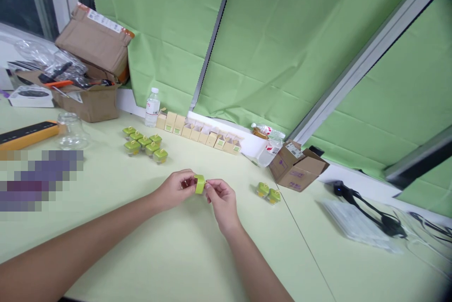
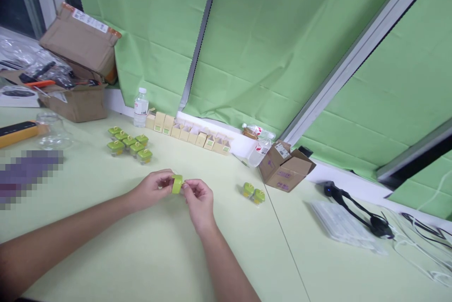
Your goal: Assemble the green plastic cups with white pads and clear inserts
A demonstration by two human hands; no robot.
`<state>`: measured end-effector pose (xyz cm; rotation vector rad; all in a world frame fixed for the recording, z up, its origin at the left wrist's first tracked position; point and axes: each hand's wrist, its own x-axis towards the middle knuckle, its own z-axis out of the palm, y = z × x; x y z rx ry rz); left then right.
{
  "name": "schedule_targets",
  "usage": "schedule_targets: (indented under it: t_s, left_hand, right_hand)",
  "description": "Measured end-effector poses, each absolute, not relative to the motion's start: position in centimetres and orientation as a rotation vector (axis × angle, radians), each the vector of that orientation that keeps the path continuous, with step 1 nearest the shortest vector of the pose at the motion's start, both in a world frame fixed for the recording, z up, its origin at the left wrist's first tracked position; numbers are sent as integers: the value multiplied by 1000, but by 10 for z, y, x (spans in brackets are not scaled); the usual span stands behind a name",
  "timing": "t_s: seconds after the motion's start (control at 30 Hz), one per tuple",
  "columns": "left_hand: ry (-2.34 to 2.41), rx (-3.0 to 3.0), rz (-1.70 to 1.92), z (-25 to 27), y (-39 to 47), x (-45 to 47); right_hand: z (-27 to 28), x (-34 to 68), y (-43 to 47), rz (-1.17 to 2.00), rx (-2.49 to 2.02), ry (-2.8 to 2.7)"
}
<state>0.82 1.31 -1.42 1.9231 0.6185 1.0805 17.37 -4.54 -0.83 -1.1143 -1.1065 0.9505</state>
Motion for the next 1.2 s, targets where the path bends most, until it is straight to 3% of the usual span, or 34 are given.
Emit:
schedule_targets:
  t_s: [0.73,1.2]
  left_hand:
    - [606,1686,1029,-18,12,13]
    - [676,2046,968,-15,10,4]
  right_hand:
    - [-6,170,-49,1086,-1119,-1005]
    - [-6,159,-55,1145,-1069,-1179]
